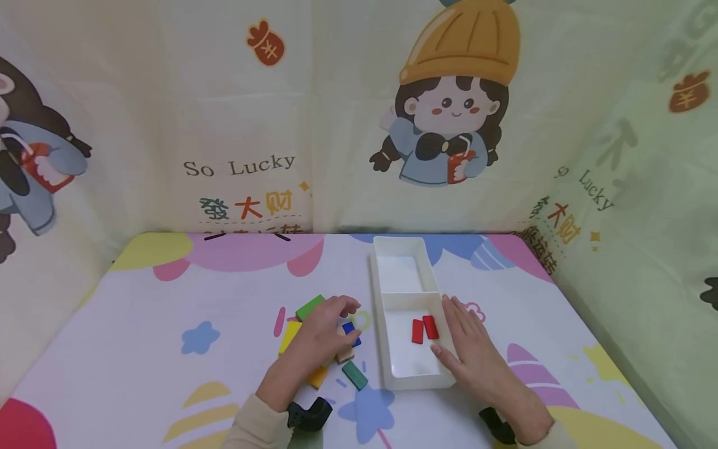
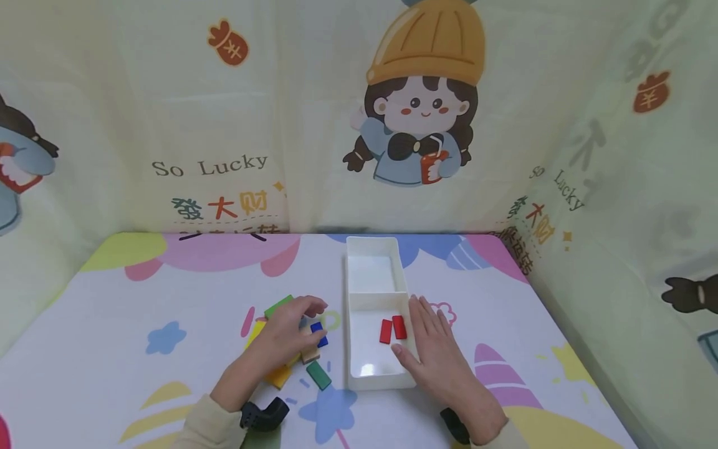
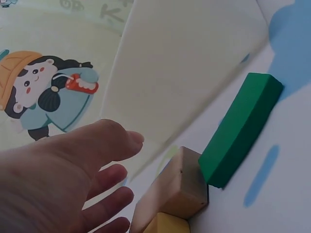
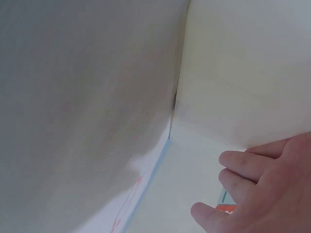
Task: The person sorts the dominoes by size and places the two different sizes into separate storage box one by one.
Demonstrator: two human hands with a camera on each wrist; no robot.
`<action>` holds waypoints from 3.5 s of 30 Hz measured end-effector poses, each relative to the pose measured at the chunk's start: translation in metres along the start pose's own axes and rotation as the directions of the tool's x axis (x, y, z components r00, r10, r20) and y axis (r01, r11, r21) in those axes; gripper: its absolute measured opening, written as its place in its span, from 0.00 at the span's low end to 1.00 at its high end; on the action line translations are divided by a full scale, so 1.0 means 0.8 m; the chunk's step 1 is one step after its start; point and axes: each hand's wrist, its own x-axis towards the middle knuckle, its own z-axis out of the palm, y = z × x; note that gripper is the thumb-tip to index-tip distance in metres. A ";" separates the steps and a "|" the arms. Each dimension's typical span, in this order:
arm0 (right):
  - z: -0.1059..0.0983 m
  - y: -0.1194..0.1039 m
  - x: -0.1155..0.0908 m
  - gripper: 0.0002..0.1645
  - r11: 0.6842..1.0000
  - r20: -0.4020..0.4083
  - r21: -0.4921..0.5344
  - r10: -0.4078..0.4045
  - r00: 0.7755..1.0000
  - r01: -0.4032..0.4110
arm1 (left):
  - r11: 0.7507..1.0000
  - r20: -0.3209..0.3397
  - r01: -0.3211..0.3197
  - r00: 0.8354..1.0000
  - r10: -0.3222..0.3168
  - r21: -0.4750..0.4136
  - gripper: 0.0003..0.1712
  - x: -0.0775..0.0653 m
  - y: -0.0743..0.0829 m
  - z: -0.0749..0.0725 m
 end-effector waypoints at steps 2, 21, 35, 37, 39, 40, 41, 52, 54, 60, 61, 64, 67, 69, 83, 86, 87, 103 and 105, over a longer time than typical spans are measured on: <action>0.000 0.001 0.000 0.52 1.000 0.003 -0.005 0.000 1.000 0.000 | 1.000 0.003 0.005 1.000 -0.005 0.018 0.26 0.000 -0.001 0.001; 0.001 0.003 0.000 0.53 1.000 0.027 0.005 0.018 0.999 -0.019 | 0.983 -0.002 0.011 1.000 -0.011 0.182 0.28 -0.005 -0.002 0.016; 0.001 0.003 -0.001 0.51 1.000 -0.011 0.018 -0.022 1.000 0.022 | 0.980 -0.068 0.048 0.997 -0.035 0.191 0.26 -0.008 0.007 0.030; 0.002 0.004 -0.001 0.51 1.000 -0.009 0.016 -0.020 1.000 0.021 | 0.981 -0.065 0.053 0.997 -0.042 0.185 0.25 -0.008 0.009 0.032; 0.003 0.005 -0.002 0.51 1.000 -0.015 0.011 -0.022 1.000 0.022 | 0.982 -0.065 0.054 0.997 -0.043 0.179 0.25 -0.007 0.011 0.033; 0.003 0.005 -0.002 0.51 1.000 -0.019 0.013 -0.024 1.000 0.025 | 0.982 -0.067 0.056 0.997 -0.045 0.178 0.24 -0.007 0.012 0.034; 0.002 0.005 -0.002 0.51 1.000 -0.023 0.015 -0.027 0.999 0.027 | 0.982 -0.069 0.058 0.997 -0.046 0.179 0.24 -0.007 0.012 0.034; 0.001 0.003 -0.003 0.51 1.000 -0.009 0.024 -0.011 1.000 0.011 | 0.990 -0.091 0.064 0.994 -0.052 0.126 0.26 -0.005 0.013 0.030; 0.001 0.003 -0.002 0.51 1.000 -0.005 0.026 -0.009 1.000 0.009 | 0.991 -0.093 0.066 0.994 -0.055 0.113 0.26 -0.006 0.013 0.029; 0.002 0.003 -0.003 0.52 1.000 0.020 0.027 0.014 1.000 -0.014 | 0.994 -0.093 0.074 0.993 -0.066 0.084 0.26 -0.005 0.013 0.030; 0.002 0.003 -0.003 0.52 1.000 0.018 0.025 0.013 1.000 -0.014 | 0.994 -0.096 0.070 0.993 -0.062 0.082 0.26 -0.005 0.013 0.029; 0.003 0.003 -0.003 0.52 1.000 0.017 0.023 0.009 1.000 -0.009 | 0.997 -0.102 0.039 0.994 -0.031 0.073 0.26 -0.004 0.014 0.027; 0.003 0.003 -0.002 0.52 1.000 0.008 0.017 -0.003 1.000 0.003 | 0.998 -0.103 0.013 0.995 -0.007 0.060 0.25 -0.002 0.015 0.023; 0.002 0.003 -0.003 0.52 1.000 0.004 0.016 -0.005 1.000 0.005 | 0.999 -0.101 0.005 0.995 0.000 0.050 0.25 -0.002 0.016 0.022; 0.003 0.003 -0.004 0.51 0.999 0.005 0.037 0.001 1.000 -0.001 | 0.996 -0.129 -0.074 0.989 0.067 -0.044 0.26 -0.003 0.022 0.013; 0.003 0.003 -0.005 0.52 0.999 0.017 0.038 0.015 1.000 -0.016 | 0.992 -0.142 -0.086 0.987 0.073 -0.090 0.27 -0.004 0.022 0.011; 0.004 0.003 -0.005 0.52 0.999 0.016 0.035 0.015 1.000 -0.016 | 0.990 -0.145 -0.090 0.987 0.074 -0.107 0.27 -0.004 0.023 0.011; 0.007 0.007 -0.005 0.52 0.999 0.008 0.034 0.011 1.000 -0.011 | 0.971 -0.144 -0.185 0.976 0.164 -0.148 0.27 0.011 0.045 0.013; 0.005 0.007 -0.005 0.52 1.000 0.007 0.025 0.011 1.000 -0.011 | 0.971 -0.137 -0.187 0.977 0.166 -0.152 0.28 0.012 0.048 0.013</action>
